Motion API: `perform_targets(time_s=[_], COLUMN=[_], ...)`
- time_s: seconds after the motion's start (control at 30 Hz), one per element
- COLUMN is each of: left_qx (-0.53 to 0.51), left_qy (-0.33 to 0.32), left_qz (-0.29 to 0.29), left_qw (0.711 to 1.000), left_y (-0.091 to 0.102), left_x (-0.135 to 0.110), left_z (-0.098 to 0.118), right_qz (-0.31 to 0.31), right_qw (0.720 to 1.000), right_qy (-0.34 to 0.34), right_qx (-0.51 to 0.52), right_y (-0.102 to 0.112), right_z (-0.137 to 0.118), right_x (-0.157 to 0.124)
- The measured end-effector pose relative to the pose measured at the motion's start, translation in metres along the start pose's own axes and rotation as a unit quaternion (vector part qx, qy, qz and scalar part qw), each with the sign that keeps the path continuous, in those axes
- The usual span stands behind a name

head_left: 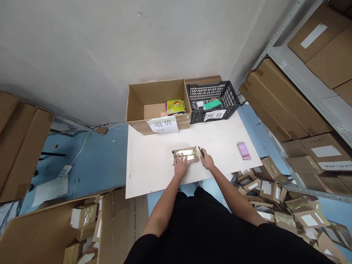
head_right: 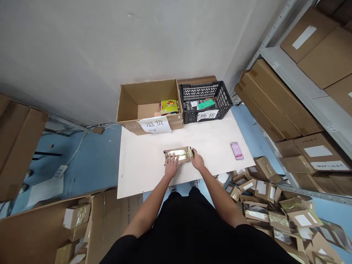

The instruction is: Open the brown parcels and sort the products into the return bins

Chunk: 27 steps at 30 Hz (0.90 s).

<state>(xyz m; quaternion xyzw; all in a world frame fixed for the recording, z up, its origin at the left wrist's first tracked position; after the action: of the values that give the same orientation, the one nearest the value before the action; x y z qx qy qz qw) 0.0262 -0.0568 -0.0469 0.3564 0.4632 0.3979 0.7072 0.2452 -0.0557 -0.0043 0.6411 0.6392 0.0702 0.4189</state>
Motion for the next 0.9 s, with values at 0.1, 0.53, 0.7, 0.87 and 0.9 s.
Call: perform_targets(time_s=[0.1, 0.53, 0.7, 0.87, 0.9], left_qx=[0.002, 0.018, 0.017, 0.038, 0.045], left_qy=[-0.001, -0.01, -0.018, -0.039, -0.043], left_qz=[0.0, 0.021, -0.003, 0.012, -0.006], left_qw=[1.0, 1.0, 1.0, 0.998, 0.998], left_y=[-0.005, -0.015, 0.008, 0.05, 0.054], left_x=[0.001, 0.01, 0.022, 0.045, 0.047], left_z=[-0.003, -0.005, -0.006, -0.027, -0.032], right_qz=[-0.043, -0.165, -0.044, 0.045, 0.052], right_qw=[0.999, 0.971, 0.995, 0.991, 0.99], right_qy=[0.006, -0.067, -0.073, -0.127, -0.133], right_qx=[0.006, -0.161, -0.047, 0.006, -0.008], right_y=[-0.002, 0.005, -0.001, -0.04, -0.048], right_z=[-0.002, -0.031, -0.013, 0.001, -0.001], right_x=[-0.005, -0.031, -0.054, -0.051, -0.043])
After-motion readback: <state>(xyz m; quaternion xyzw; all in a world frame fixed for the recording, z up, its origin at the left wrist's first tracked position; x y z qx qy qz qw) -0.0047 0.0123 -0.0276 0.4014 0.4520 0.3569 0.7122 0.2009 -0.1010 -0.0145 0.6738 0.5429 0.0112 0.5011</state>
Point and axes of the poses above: each hand's wrist, its own x-axis towards the middle knuckle, its own y-axis out of the back of the hand, z = x × y, the point moved 2 cm from there along x, towards the middle knuckle, and after that the axes turned 3 degrees about y, right-handed, at the moved point
